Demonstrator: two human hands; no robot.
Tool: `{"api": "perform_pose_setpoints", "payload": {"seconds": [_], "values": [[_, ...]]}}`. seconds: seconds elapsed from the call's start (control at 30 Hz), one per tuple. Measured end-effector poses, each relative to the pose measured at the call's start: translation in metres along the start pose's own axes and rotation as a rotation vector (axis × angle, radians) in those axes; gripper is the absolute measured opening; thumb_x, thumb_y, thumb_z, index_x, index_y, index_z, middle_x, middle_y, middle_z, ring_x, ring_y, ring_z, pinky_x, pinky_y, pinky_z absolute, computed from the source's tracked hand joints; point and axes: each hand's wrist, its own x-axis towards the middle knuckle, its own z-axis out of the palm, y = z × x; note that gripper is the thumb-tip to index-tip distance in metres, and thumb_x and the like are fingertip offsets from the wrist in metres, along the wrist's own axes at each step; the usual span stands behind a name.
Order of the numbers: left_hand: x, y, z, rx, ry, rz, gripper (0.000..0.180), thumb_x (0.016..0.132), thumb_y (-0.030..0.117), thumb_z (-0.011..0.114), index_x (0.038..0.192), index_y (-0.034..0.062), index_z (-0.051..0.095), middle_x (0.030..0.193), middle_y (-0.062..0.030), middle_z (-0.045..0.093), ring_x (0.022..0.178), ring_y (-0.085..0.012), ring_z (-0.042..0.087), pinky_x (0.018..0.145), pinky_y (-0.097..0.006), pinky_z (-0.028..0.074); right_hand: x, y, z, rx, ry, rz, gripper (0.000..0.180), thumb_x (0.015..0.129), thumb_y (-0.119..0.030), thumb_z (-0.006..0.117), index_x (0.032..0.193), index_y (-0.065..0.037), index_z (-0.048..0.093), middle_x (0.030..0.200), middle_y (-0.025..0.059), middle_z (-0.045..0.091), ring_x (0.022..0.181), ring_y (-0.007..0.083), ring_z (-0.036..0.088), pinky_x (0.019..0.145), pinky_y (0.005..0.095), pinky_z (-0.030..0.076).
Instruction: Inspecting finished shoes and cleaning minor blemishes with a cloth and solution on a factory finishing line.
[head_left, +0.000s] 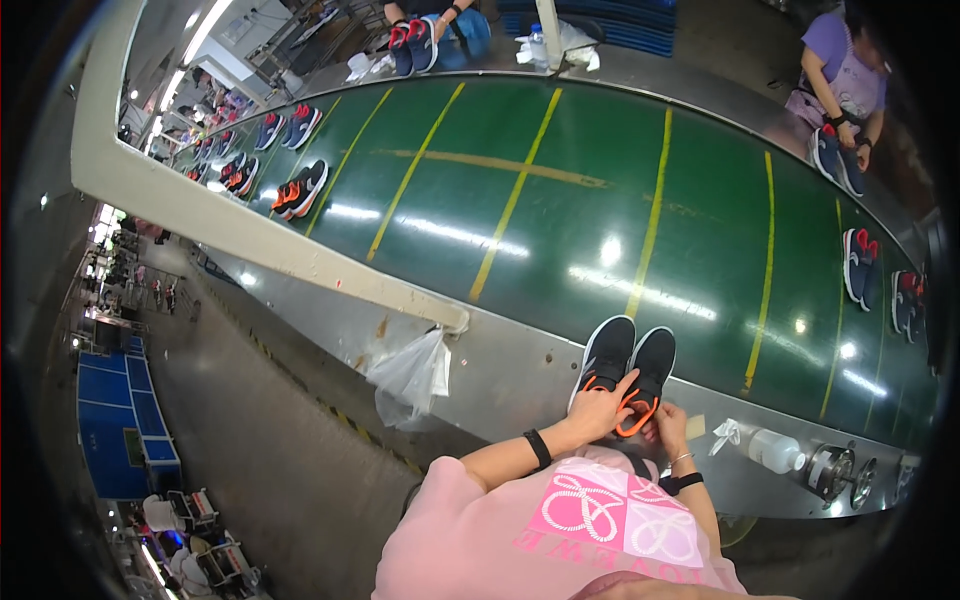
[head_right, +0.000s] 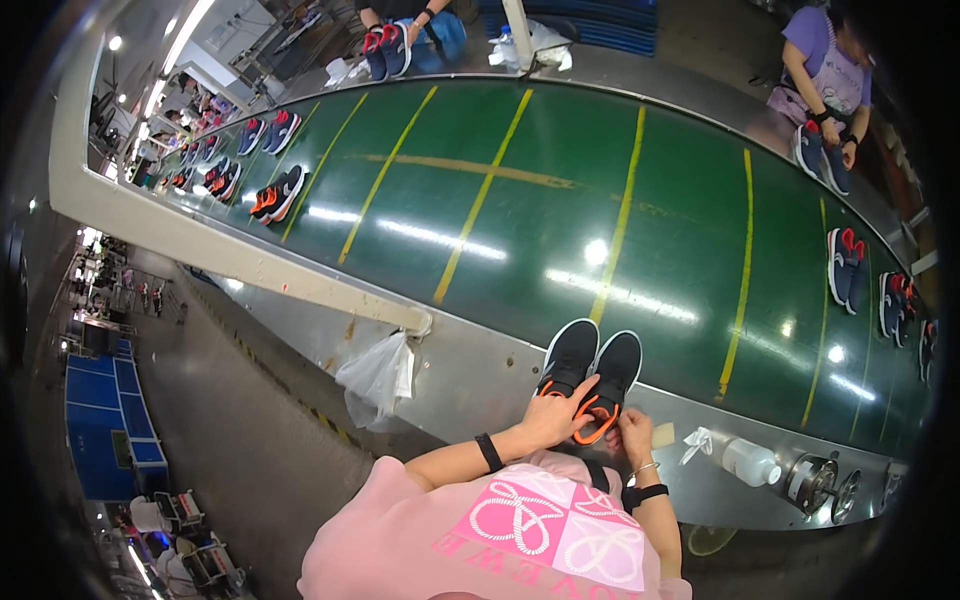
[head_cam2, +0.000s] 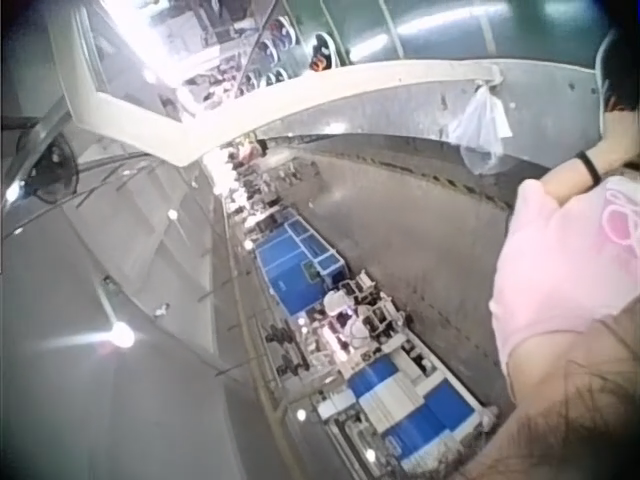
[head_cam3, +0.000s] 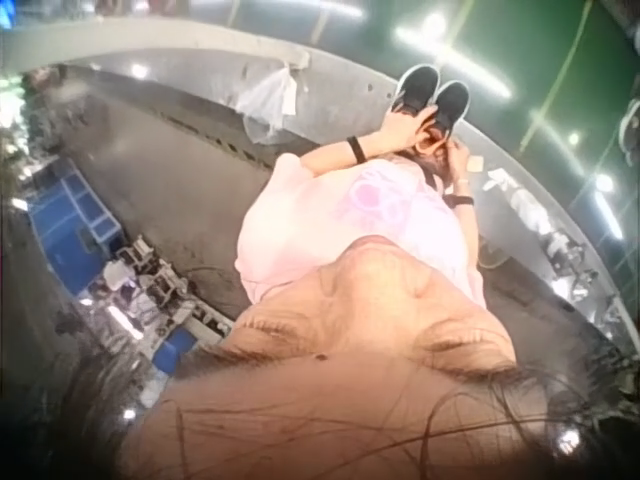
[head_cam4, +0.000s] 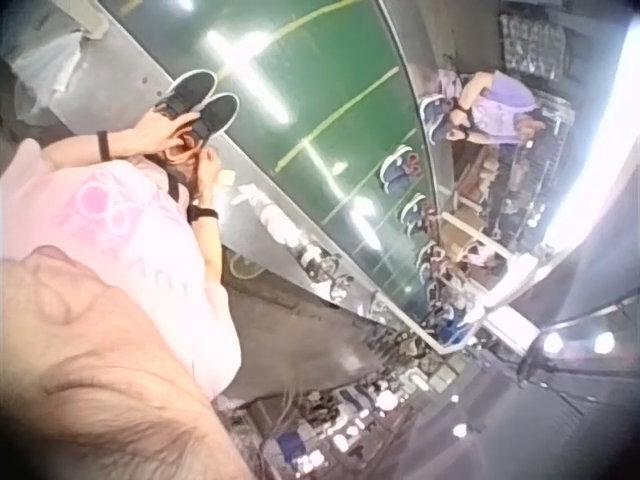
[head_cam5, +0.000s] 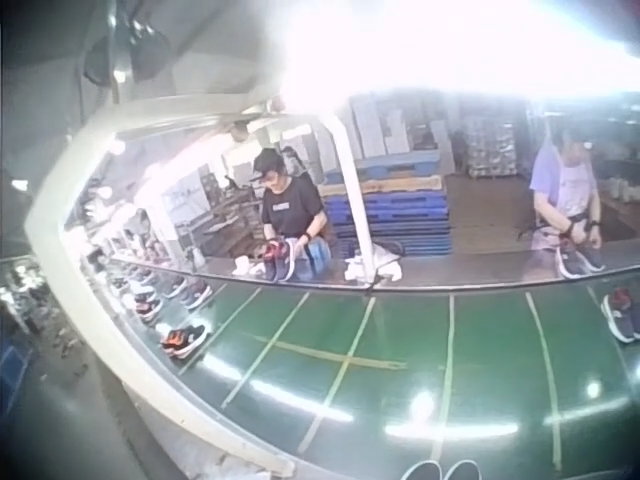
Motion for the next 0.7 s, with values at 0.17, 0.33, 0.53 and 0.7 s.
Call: {"api": "perform_pose_setpoints", "payload": {"seconds": [0.17,0.33,0.53,0.7], "values": [[0.017,-0.011,-0.001,-0.017,-0.001,0.025,0.07,0.081,0.025,0.062,0.146,0.0237,0.037,0.071,-0.017,0.066,0.063,-0.0361,0.067,0.062,-0.049,0.054,-0.003,0.006,-0.009,0.008,-0.017,0.013,0.022,0.094,-0.014,0.046,0.081,-0.003,0.061,0.06,0.012,0.065,0.043,0.0169,0.06,0.039,0.0271,0.047],[0.042,-0.038,-0.051,-0.147,0.121,0.03,0.068,0.078,0.02,0.061,0.142,0.0268,0.04,0.104,-0.0123,0.071,0.085,-0.0372,0.068,0.076,-0.048,0.054,-0.009,-0.007,-0.005,0.008,0.018,0.037,0.022,0.091,-0.013,0.05,0.081,-0.002,0.065,0.061,0.0113,0.066,0.045,0.0165,0.061,0.041,0.0271,0.049],[0.102,-0.071,-0.134,0.043,0.439,-0.001,0.072,0.077,0.016,0.064,0.143,0.0291,0.041,0.1,-0.0006,0.073,0.084,-0.026,0.071,0.082,-0.043,0.054,-0.01,-0.017,-0.007,-0.008,0.049,0.02,0.023,0.089,-0.016,0.053,0.085,0.0,0.069,0.065,0.0114,0.068,0.05,0.0158,0.064,0.044,0.0267,0.05],[0.161,-0.123,-0.147,0.279,0.468,-0.269,0.056,0.091,0.03,0.058,0.144,0.0297,0.041,0.109,-0.0149,0.069,0.1,-0.0334,0.066,0.087,-0.049,0.048,-0.018,-0.02,-0.008,-0.062,0.045,0.01,0.024,0.089,-0.019,0.055,0.083,-0.002,0.07,0.066,0.0095,0.069,0.05,0.0145,0.064,0.045,0.0265,0.05]]}}
